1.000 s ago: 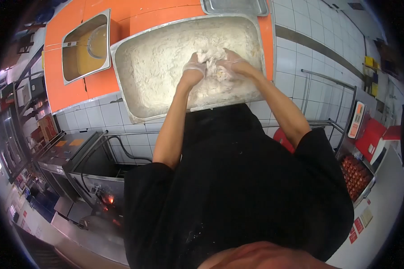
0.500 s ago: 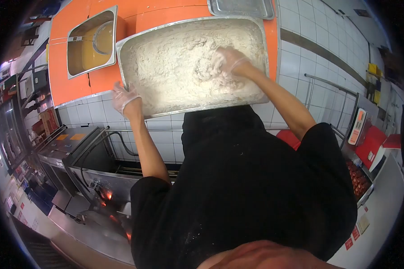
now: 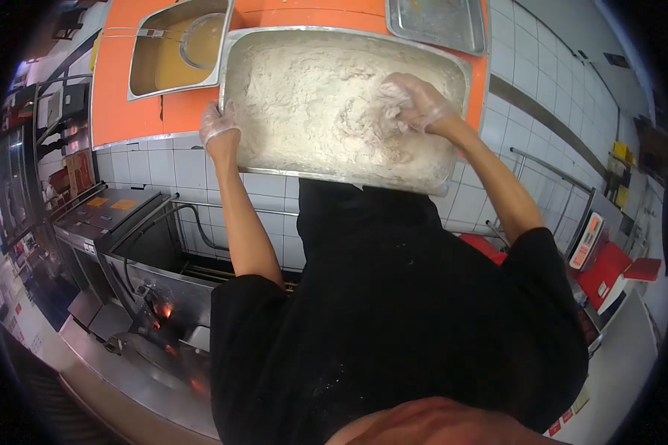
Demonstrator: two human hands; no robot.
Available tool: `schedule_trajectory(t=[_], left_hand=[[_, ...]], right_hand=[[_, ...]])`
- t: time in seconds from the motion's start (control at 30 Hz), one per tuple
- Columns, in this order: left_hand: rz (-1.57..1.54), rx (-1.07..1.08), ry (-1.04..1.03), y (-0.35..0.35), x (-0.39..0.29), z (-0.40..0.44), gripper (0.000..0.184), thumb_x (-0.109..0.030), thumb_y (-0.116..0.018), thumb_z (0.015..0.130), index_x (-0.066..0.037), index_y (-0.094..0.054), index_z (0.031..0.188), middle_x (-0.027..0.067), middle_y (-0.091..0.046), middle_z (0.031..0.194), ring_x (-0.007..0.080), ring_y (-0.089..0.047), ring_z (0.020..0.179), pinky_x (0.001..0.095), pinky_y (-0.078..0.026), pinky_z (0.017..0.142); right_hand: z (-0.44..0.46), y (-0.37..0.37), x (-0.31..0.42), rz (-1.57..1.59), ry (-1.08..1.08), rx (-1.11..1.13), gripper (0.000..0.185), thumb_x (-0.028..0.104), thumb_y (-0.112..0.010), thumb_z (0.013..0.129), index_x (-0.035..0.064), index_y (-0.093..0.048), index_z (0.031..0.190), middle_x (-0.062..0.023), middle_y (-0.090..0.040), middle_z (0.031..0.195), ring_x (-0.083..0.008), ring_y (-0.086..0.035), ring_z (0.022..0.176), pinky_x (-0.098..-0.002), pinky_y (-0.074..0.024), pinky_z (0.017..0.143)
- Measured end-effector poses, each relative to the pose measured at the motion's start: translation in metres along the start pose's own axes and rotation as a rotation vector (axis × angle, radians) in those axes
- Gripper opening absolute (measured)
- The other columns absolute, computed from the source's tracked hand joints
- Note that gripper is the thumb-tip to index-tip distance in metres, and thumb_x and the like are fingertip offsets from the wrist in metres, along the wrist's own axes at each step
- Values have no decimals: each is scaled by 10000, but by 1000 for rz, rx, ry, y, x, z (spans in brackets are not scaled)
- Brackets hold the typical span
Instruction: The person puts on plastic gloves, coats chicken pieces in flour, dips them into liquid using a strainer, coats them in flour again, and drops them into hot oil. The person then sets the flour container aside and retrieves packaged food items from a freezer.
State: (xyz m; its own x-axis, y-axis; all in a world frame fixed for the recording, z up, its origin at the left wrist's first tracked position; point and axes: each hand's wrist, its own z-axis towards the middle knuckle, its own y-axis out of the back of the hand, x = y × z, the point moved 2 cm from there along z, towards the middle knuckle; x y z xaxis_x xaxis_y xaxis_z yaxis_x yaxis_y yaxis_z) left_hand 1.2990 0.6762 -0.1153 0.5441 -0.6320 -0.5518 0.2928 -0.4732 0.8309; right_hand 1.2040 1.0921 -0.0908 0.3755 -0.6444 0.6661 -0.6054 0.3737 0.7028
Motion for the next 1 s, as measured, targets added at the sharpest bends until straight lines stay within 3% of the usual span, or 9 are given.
schedule_trajectory(t=[0.23,0.27,0.37,0.4,0.5,0.57,0.67,0.8,1.0], left_hand=[[-311,61,-22,-12,42,25,348,-335,-691,933,-32,-691,1104,158,-722,967,303,-695,867,412,-517,809],[-197,49,-60,7,40,37,360,-340,-690,930,-32,-692,1115,159,-720,967,306,-696,872,412,-519,816],[-6,102,-84,99,7,101,380,-333,-655,932,-31,-693,1160,175,-719,998,341,-697,922,422,-532,857],[15,-9,-265,107,20,142,341,-308,-632,944,-44,-699,1150,181,-720,1009,349,-695,940,425,-538,855],[244,-206,-929,108,34,286,257,-246,-568,979,-73,-717,1095,168,-732,1051,350,-695,959,431,-529,872],[514,-93,-1104,85,32,364,260,-261,-581,976,-81,-726,1094,142,-743,1075,333,-700,954,438,-504,893],[1341,538,-895,75,12,391,333,-296,-583,974,-61,-697,1180,158,-702,1203,337,-664,1091,463,-511,967],[978,752,-664,134,-6,370,360,-330,-567,1010,-78,-670,1245,146,-718,1180,361,-678,1112,482,-525,981],[1006,538,-487,179,-18,311,280,-188,-497,1020,-57,-635,1225,144,-702,1240,376,-707,1070,490,-597,825]], right_hand=[[6,-13,8,34,67,-251,703,17,-714,733,17,-502,1404,-239,-605,1270,-396,-577,1238,-432,-468,1072],[11,-18,9,-3,109,-263,716,19,-720,732,14,-497,1412,-244,-601,1279,-395,-566,1260,-434,-459,1088],[24,-40,37,-68,-238,-309,690,11,-739,731,17,-520,1385,-233,-608,1248,-382,-573,1232,-429,-458,1062],[28,-50,44,-43,-347,-244,677,5,-742,734,16,-525,1376,-222,-612,1224,-373,-583,1206,-419,-462,1045],[40,-80,66,-68,-382,-412,655,-12,-733,743,28,-533,1365,-192,-608,1169,-356,-601,1138,-399,-473,999],[50,-93,71,22,-437,-466,646,-11,-730,754,37,-534,1368,-178,-612,1174,-336,-609,1133,-395,-477,993],[52,-97,94,9,-445,-502,634,1,-736,768,52,-540,1369,-163,-626,1210,-303,-614,1149,-388,-480,998],[62,-87,119,269,-663,-576,641,-17,-730,773,38,-543,1383,-141,-640,1245,-249,-609,1177,-346,-459,1036],[63,-89,136,18,-495,-614,630,-7,-706,778,57,-549,1385,-156,-624,1227,-287,-618,1153,-354,-465,1022]])
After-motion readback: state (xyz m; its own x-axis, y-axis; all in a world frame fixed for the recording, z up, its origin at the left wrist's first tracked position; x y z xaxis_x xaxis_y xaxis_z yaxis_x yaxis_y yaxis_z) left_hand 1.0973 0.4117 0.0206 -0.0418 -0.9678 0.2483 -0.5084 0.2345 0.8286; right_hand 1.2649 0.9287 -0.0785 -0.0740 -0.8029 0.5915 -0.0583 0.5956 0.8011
